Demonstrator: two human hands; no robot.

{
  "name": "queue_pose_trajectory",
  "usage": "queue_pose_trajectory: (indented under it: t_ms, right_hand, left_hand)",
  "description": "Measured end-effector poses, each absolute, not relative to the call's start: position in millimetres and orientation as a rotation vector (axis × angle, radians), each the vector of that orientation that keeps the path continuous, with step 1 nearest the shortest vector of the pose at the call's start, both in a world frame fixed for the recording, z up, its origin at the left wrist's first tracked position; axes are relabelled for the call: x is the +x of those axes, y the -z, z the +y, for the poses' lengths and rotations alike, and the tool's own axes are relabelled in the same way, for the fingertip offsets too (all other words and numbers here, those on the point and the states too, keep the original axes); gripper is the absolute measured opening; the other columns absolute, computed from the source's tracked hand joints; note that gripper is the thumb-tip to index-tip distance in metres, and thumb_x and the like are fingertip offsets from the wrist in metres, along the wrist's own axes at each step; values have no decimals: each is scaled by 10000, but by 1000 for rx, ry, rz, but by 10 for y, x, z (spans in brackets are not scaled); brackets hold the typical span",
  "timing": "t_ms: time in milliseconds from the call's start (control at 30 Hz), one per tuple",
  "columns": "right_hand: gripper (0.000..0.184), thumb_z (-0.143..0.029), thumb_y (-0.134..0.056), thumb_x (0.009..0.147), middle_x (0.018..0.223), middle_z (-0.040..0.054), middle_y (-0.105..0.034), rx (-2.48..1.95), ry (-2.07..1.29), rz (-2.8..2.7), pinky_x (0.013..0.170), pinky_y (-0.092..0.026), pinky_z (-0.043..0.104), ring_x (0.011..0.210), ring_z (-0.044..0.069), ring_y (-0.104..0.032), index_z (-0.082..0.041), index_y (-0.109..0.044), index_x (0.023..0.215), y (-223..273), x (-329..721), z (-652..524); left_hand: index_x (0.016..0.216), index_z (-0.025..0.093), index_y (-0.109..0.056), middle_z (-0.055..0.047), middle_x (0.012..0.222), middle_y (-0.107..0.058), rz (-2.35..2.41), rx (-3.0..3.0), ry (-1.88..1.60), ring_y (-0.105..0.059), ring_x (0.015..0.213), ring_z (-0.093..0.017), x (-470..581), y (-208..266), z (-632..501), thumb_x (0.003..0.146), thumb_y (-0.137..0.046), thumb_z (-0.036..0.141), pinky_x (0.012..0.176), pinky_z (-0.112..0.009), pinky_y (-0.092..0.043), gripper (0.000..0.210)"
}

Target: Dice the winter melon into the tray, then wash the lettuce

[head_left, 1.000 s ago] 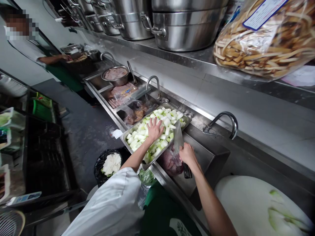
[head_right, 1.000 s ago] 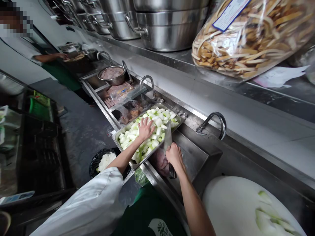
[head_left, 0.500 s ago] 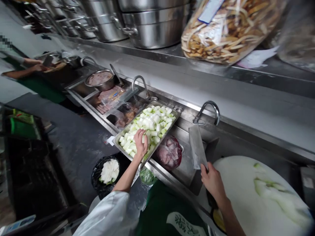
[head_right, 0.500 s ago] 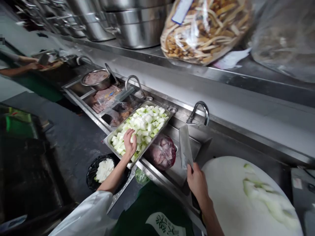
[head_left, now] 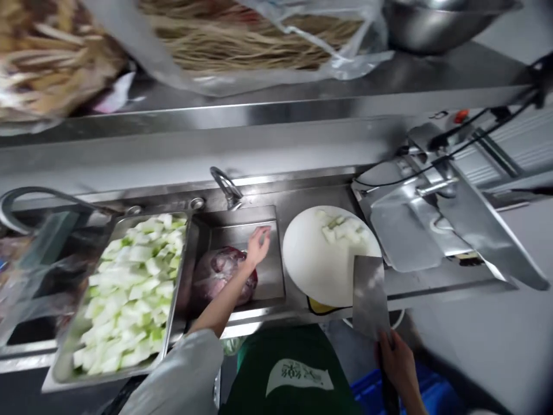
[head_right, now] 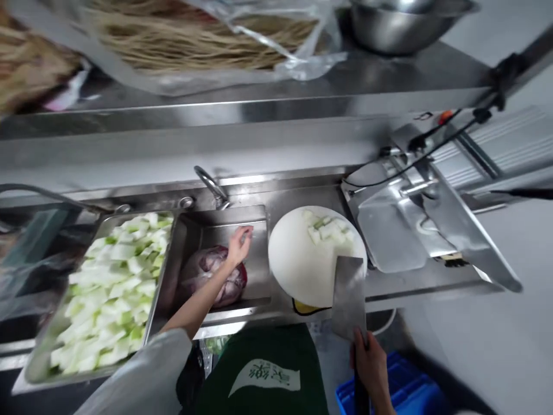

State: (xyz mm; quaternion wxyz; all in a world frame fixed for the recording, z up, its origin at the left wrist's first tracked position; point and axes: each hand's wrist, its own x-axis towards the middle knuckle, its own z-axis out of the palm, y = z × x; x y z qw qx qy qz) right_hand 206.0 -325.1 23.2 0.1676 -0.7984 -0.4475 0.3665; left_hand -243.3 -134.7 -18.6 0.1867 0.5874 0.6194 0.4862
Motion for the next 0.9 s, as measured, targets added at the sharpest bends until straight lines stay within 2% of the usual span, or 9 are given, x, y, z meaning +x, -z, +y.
queue_pose_trajectory:
  t_ms: [133,233,300,433,500,600,700,900]
  right_hand:
    - [722,-959,-445,706,479,78,-613,-2276,-1128,-1009,506,-469,334,446,221,-585,-252,-523,587,77,2355,-3257]
    - [737,-982,-460,666,465,86,-610,-2220,-1180,-908,501,-477,339,436,226,-586,-251,-522,589,291,2523,-3069]
    - [720,-971,-491,660,459,79,-605,-2168,-1206,-870,482,-469,337,420,224,-578,-254,-514,593,387,2621,-2889]
    - [661,-915,-560,669,460,65,-600,-2070,-1255,-863,472,-466,337,413,223,-576,-259,-504,607,495,2779,-2504]
    - [631,-886,-576,676,453,55,-590,-2050,-1287,-877,461,-457,334,399,216,-564,-263,-496,620,538,2830,-2321]
    - [579,-838,-579,703,464,38,-589,-2029,-1342,-924,442,-438,322,392,204,-551,-267,-487,661,589,2854,-2057]
    - [499,-757,-574,748,478,35,-601,-2022,-1386,-1022,463,-444,313,421,203,-577,-272,-473,686,605,2807,-1799]
    - [362,-609,-533,826,468,-12,-577,-1937,-1497,-1239,492,-434,281,410,174,-560,-262,-479,736,631,2521,-1460]
  left_hand:
    - [1291,169,-657,-150,1300,-678,1629,1470,-1067,-676,1165,-253,-1450,418,-313,1015,-551,389,1020,-414,-563,369]
    - [1369,164,-622,-166,1438,-593,1610,1524,-942,-549,1383,-288,-824,594,83,975,-652,421,1202,-451,-434,472]
    - [1393,168,-616,-170,1510,-522,1586,1618,-904,-475,1459,-288,-517,676,174,948,-690,459,1262,-449,-363,537]
    - [1439,194,-605,-162,1494,-521,1377,1966,-775,-497,1441,-264,-160,707,203,914,-698,551,1248,-419,-392,642]
    - [1488,222,-575,-157,1561,-477,1301,2102,-667,-455,1480,-292,-63,658,225,881,-718,591,1256,-452,-375,725]
    - [1576,311,-475,-104,1711,-291,1285,2218,-414,-301,1569,-359,23,552,260,843,-731,654,1283,-566,-272,848]
    - [1613,383,-394,-58,1733,-259,1182,2291,-222,-268,1577,-367,69,479,225,853,-696,692,1293,-612,-181,875]
    - [1599,377,-430,-99,1738,-215,1306,2267,-287,-213,1571,-458,217,516,-37,797,-737,729,1263,-662,-181,928]
